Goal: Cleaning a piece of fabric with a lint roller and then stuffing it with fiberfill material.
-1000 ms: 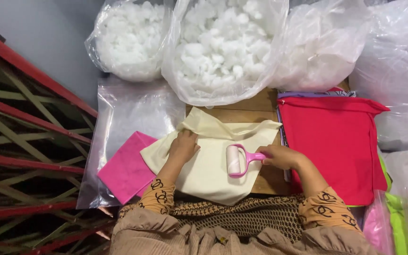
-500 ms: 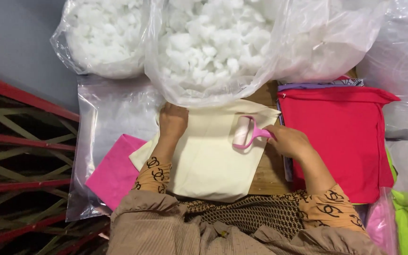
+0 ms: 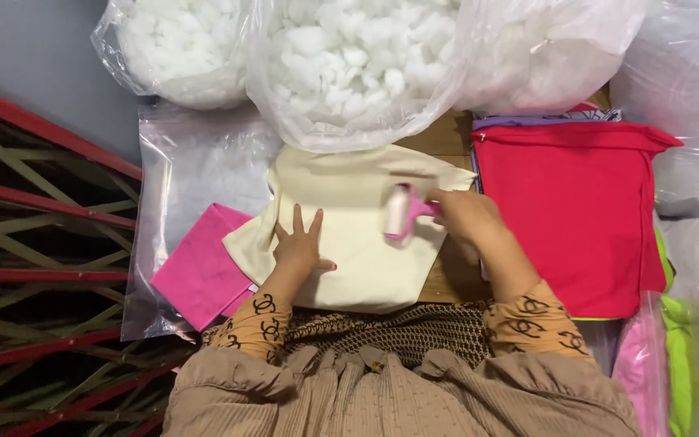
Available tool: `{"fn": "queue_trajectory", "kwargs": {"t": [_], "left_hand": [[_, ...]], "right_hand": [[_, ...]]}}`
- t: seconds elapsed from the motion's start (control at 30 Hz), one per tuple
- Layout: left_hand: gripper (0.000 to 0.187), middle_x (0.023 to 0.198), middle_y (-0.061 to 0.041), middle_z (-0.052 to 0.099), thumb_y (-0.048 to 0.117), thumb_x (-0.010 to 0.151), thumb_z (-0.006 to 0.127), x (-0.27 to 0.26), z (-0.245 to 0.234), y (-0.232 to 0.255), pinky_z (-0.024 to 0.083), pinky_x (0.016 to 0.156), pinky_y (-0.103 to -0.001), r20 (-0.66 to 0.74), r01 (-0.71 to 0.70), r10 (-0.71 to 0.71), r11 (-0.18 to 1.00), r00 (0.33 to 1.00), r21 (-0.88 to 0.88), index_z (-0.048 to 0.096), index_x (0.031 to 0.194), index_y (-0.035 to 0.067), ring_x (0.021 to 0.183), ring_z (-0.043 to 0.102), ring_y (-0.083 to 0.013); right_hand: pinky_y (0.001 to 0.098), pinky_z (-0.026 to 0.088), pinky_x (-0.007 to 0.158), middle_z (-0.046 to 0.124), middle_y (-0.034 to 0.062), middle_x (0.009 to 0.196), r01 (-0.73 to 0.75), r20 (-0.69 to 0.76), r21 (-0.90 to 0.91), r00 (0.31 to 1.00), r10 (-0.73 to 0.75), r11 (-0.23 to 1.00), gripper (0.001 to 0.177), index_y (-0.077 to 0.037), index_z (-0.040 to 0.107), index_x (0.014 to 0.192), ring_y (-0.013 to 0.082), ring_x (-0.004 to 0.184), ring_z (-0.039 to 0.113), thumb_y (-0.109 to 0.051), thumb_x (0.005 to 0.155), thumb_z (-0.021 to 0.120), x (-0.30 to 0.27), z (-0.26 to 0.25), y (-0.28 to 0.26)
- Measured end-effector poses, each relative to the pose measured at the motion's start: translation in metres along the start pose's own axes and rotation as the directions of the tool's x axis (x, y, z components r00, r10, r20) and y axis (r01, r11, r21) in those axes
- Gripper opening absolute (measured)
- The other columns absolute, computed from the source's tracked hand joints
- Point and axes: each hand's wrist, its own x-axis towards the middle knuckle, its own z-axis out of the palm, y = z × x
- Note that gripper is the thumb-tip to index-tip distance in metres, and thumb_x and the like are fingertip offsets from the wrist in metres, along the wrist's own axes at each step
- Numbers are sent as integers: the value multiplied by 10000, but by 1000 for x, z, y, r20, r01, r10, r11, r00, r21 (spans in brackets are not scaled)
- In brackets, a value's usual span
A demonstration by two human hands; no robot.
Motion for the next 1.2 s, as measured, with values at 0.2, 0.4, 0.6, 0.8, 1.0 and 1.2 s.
{"fn": "queue_trajectory", "kwargs": {"t": [0.2,0.4,0.6,0.8,1.0,1.2], "left_hand": [[1161,1707,-178,41,479,752,874,-9,18,-16,549,848,-705,-10,-36,37,996,999,86,147,1638,299,1460,216,-573],[1187,1696,-196,123,419,701,929,-2,22,-33,546,880,-668,-17,37,-34,985,999,171,197,1629,310,1436,263,-576],[1053,1690,-237,103,517,812,811,-35,2,-5,552,867,-681,18,48,-50,996,999,71,224,1625,195,1446,246,-592],[1109,1698,-241,62,601,838,747,-47,14,25,377,1051,-726,-1,49,-49,999,999,7,182,1630,70,1490,153,-571],[1205,1704,-220,3,638,809,766,-63,19,30,322,1083,-737,47,86,-85,996,995,-12,93,1639,81,1504,104,-555],[1233,1690,-240,-65,662,841,743,-51,34,19,343,1071,-666,-6,27,-26,998,1000,57,12,1623,50,1487,59,-566]], "right_hand": [[525,552,950,785,168,1125,-159,-24,-33,987,158,987,407,-290,686,1295,396,1133,711,-291,888,707,-75,-39,44],[531,539,933,752,112,1106,258,-22,77,966,-257,963,363,-354,682,1253,391,1102,692,-277,900,699,-56,-13,-57],[462,564,936,799,24,1079,-66,35,-186,997,74,980,367,-456,747,1155,292,1109,732,-270,839,748,-36,-12,30],[443,537,913,780,19,1035,6,-109,-206,994,-28,979,332,-419,752,1152,287,1068,726,-301,842,764,-61,-46,13],[477,523,941,758,43,1137,299,-9,16,954,-299,954,259,-362,758,1097,326,1132,666,-243,868,741,-20,-6,-50],[393,539,804,760,-53,993,-144,-139,-346,985,101,927,274,-431,759,1112,248,918,673,-439,852,671,-34,-61,58]]}}
